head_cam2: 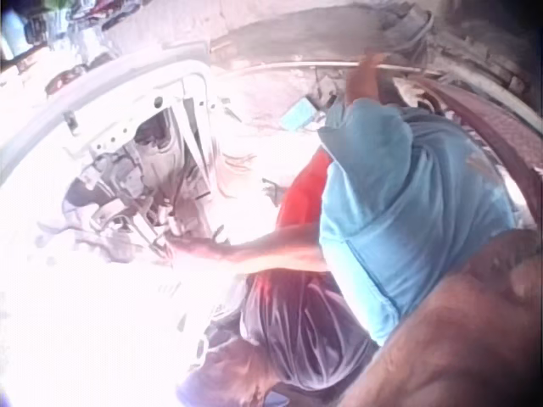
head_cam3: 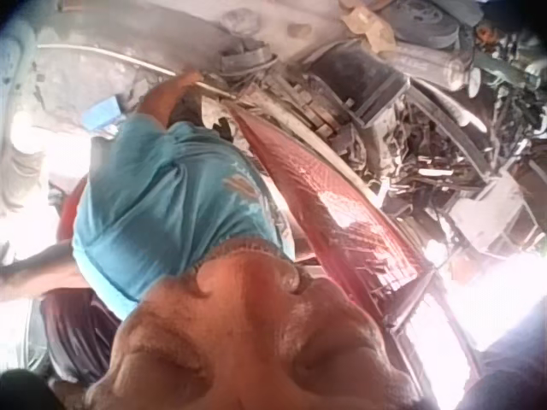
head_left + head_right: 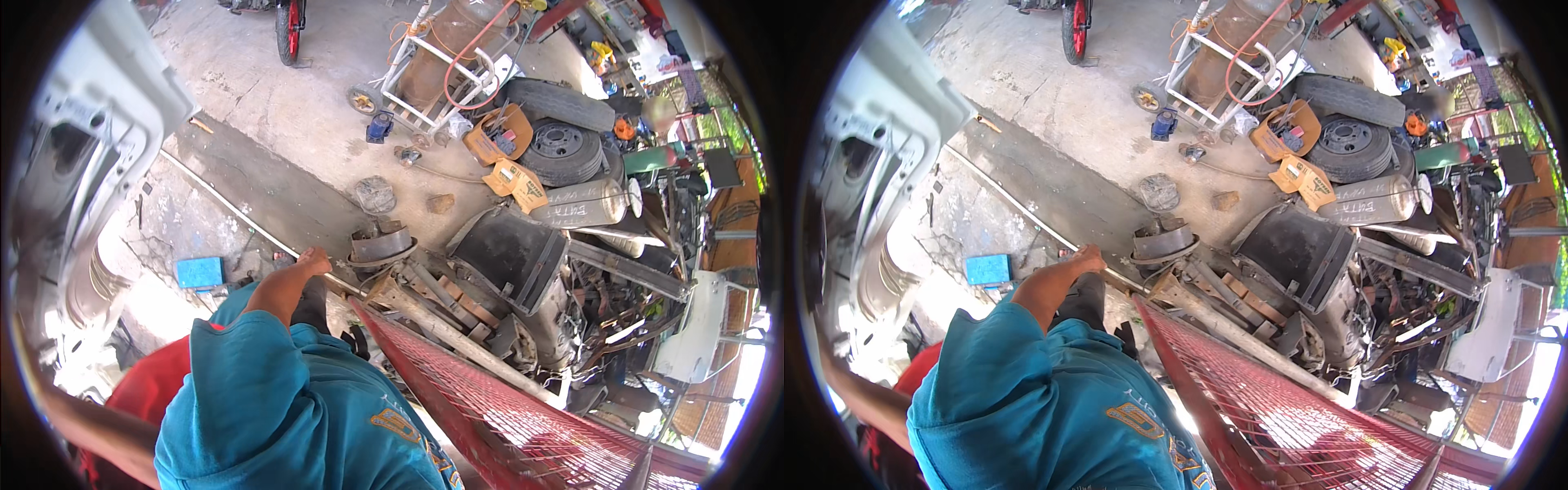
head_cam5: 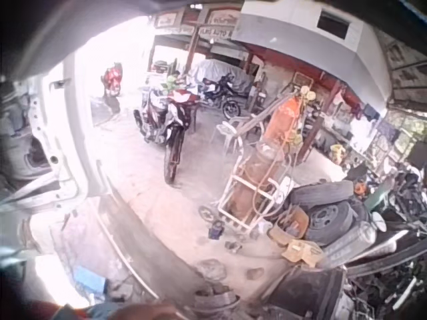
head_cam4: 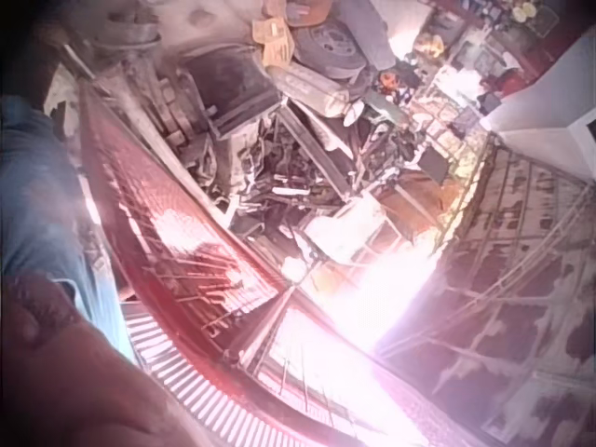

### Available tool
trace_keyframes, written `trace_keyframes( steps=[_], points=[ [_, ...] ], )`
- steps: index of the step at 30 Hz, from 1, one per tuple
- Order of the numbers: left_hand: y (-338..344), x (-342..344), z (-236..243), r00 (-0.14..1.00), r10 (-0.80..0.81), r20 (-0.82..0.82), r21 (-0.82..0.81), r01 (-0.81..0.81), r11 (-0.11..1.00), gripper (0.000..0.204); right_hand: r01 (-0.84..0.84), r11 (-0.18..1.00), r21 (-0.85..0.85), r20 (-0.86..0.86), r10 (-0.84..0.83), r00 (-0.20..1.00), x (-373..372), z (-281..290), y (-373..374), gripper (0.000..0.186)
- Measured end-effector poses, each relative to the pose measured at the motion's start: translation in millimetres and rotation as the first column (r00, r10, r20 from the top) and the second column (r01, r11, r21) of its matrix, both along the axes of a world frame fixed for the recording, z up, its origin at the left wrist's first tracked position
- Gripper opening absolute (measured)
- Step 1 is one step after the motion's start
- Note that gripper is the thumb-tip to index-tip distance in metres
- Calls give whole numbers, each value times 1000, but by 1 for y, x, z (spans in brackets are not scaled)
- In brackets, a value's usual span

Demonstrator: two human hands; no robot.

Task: The person uses a screwdriver to remove screws from a white car bumper, then detaches the bumper from the vehicle. The person walks through the workshop, sits on the floor, and organizes tools in a toolbox.

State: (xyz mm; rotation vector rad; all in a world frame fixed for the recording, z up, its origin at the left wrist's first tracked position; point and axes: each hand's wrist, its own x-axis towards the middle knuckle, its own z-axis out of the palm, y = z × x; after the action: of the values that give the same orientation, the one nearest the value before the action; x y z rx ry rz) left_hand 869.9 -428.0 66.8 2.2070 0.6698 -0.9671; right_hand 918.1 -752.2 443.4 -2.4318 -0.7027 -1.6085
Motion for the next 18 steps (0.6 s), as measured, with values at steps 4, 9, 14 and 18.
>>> trace_keyframes(
  steps=[4, 9, 14, 18],
  points=[
    [33, 10, -66, 997, -75, 6, -95, 75, 993, 46, -54, 995, 87, -204, 71, 976, 26, -41, 47, 56],
    [86, 37, -43, 996, -87, 34, -49, 89, 995, 54, -43, 967, 252, -553, 180, 813, 32, -115, 95, 52],
    [150, 46, -24, 999, -48, -9, -43, 47, 998, 56, 114, 903, 415, -865, 353, 357, 21, -208, 158, 49],
    [170, 67, -19, 989, -132, 61, 25, 131, 991, 54, 286, 863, 415, -893, 448, -55, 17, -266, 209, 46]
  ],
)
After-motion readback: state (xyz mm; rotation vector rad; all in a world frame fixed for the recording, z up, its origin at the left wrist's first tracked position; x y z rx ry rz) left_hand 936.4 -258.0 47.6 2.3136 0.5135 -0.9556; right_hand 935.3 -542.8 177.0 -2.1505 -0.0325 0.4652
